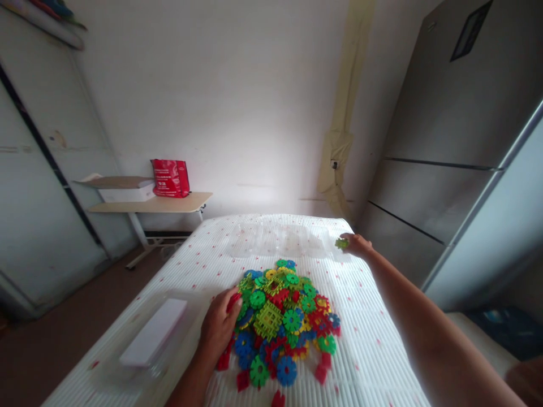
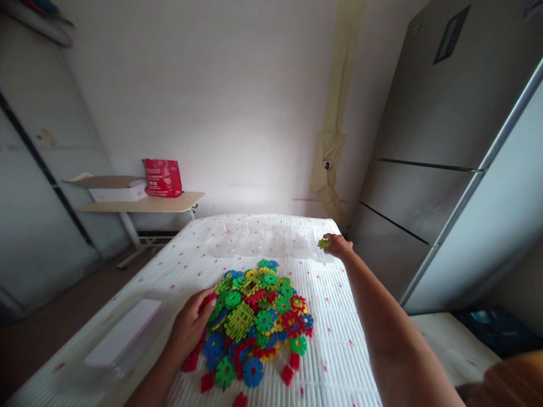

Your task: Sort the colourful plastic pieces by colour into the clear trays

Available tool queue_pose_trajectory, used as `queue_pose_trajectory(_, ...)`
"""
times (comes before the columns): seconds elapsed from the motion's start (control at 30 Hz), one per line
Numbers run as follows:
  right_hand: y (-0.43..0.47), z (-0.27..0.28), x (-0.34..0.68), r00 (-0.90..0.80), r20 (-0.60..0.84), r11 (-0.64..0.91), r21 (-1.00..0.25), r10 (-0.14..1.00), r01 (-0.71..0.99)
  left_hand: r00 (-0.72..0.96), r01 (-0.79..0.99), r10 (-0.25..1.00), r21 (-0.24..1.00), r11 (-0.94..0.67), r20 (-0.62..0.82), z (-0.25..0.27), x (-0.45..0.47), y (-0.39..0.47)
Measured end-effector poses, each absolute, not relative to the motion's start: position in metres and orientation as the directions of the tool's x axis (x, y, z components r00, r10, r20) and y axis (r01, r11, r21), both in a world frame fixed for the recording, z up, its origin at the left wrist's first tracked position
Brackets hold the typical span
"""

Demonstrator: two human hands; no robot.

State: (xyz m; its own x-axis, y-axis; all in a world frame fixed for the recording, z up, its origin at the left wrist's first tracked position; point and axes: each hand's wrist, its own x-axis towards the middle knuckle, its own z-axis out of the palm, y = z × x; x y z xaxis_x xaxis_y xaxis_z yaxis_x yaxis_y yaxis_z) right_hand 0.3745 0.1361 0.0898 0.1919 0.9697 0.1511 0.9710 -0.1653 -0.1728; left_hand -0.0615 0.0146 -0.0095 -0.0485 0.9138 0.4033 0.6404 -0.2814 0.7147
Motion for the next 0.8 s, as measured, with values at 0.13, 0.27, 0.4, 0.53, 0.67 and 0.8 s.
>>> queue_pose_trajectory(0.13, 0.138, 0.094, 0.374, 0.191, 0.096, -0.168, -0.204, 0.977, 0.964, -0.046, 0.636, 0.914, 0.718, -0.284, 0.403, -0.009, -0.061, 0.013)
queue_pose_trajectory(0.27, 0.130, 0.100, 0.371, 0.179, 0.171, -0.139, -0.223, 0.969, 0.965, -0.047, 0.652, 0.911, 0.704, -0.283, 0.410, -0.008, -0.060, 0.012)
queue_pose_trajectory(0.4, 0.108, 0.098, 0.354, 0.070, 0.320, 0.027, -0.287, 0.945, 0.957, -0.050, 0.676, 0.903, 0.680, -0.285, 0.428, -0.007, -0.059, 0.012)
queue_pose_trajectory(0.53, 0.072, 0.083, 0.317, -0.153, 0.488, 0.406, -0.468, 0.859, 0.785, -0.049, 0.684, 0.892, 0.666, -0.297, 0.449, -0.009, -0.058, 0.012)
queue_pose_trajectory(0.67, 0.042, 0.072, 0.275, -0.279, 0.447, 0.505, -0.543, 0.850, 0.671, -0.043, 0.688, 0.886, 0.657, -0.308, 0.461, -0.011, -0.058, 0.011)
queue_pose_trajectory(0.8, 0.038, 0.069, 0.252, -0.346, 0.394, 0.514, -0.496, 0.851, 0.700, -0.034, 0.695, 0.885, 0.647, -0.313, 0.465, -0.011, -0.059, 0.011)
